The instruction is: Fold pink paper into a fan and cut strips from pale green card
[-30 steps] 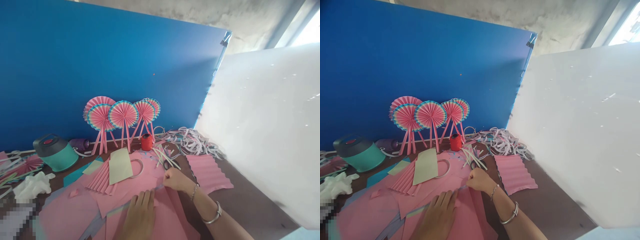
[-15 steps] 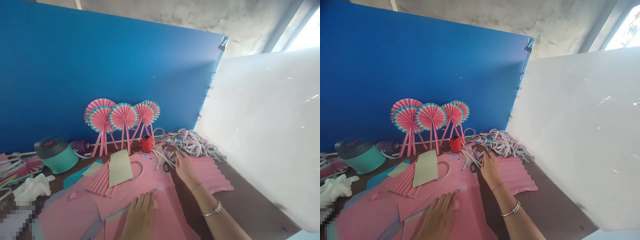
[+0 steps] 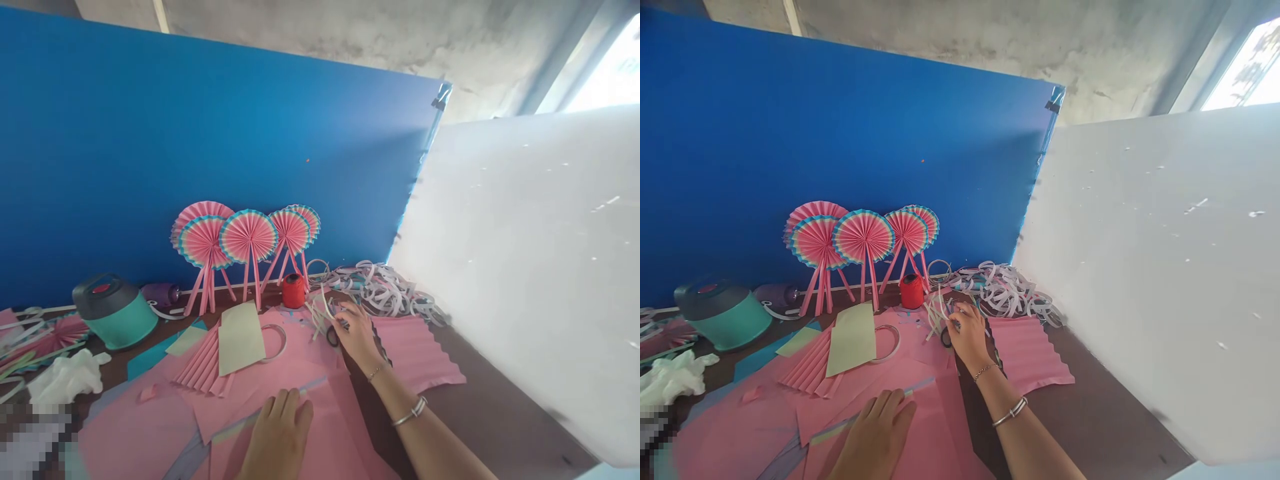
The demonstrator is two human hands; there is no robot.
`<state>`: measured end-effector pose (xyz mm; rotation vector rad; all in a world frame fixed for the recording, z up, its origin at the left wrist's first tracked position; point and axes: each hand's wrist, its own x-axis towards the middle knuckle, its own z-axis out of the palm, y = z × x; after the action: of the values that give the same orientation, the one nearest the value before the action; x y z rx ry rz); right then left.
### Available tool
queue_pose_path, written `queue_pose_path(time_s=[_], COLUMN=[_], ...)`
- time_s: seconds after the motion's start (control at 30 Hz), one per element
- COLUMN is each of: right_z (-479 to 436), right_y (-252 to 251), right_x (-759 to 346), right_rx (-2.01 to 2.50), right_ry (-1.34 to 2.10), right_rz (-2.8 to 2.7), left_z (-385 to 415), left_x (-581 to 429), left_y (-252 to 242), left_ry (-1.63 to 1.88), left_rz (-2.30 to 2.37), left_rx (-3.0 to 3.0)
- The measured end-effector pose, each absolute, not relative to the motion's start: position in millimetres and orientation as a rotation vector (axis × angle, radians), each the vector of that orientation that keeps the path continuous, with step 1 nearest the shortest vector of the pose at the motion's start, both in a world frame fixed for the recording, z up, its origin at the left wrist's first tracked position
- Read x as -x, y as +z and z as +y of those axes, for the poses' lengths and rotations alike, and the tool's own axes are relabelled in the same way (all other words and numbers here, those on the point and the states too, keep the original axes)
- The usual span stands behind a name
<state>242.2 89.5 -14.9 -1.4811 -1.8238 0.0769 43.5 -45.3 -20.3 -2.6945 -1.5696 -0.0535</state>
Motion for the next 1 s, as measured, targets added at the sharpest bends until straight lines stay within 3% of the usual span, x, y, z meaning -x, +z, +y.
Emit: queue_pose_path(time_s=[0.2, 0.33, 0.47, 0.6, 0.77, 1.0], right_z=[85.1, 71.8, 65.7, 81.1, 114.6, 159.7], right_y=[-7.8, 3.5, 8.2, 1.6, 1.0, 2.8], right_x=[-254.1, -247.7, -241.0, -253.3, -274.7, -282.9], right_rx=[1.322, 1.317, 1.363, 1.717, 1.927, 1.857], right_ry=[0.511, 0.638, 0.405, 0.119, 0.076, 0.171], right_rz=[-1.706, -1.992, -2.141, -1.937, -1.865, -2.130], left_z=[-40.3, -39.3, -40.1, -39.5, -39.9, -40.4], left_x=[-31.4, -28.7, -30.2, -31.4, -30.0, -28.4], left_y=[-15.2, -13.3, -14.7, -19.6, -20.9, -21.6], left_ry=[-0.146, -0.088, -0.108, -0.218, -0.266, -0.362], left_rz=[-1.591, -1.587, -1.579, -1.488, -1.472, -1.447], left_rx=[2.670, 2.706, 2.688, 2.657, 2.629, 2.584])
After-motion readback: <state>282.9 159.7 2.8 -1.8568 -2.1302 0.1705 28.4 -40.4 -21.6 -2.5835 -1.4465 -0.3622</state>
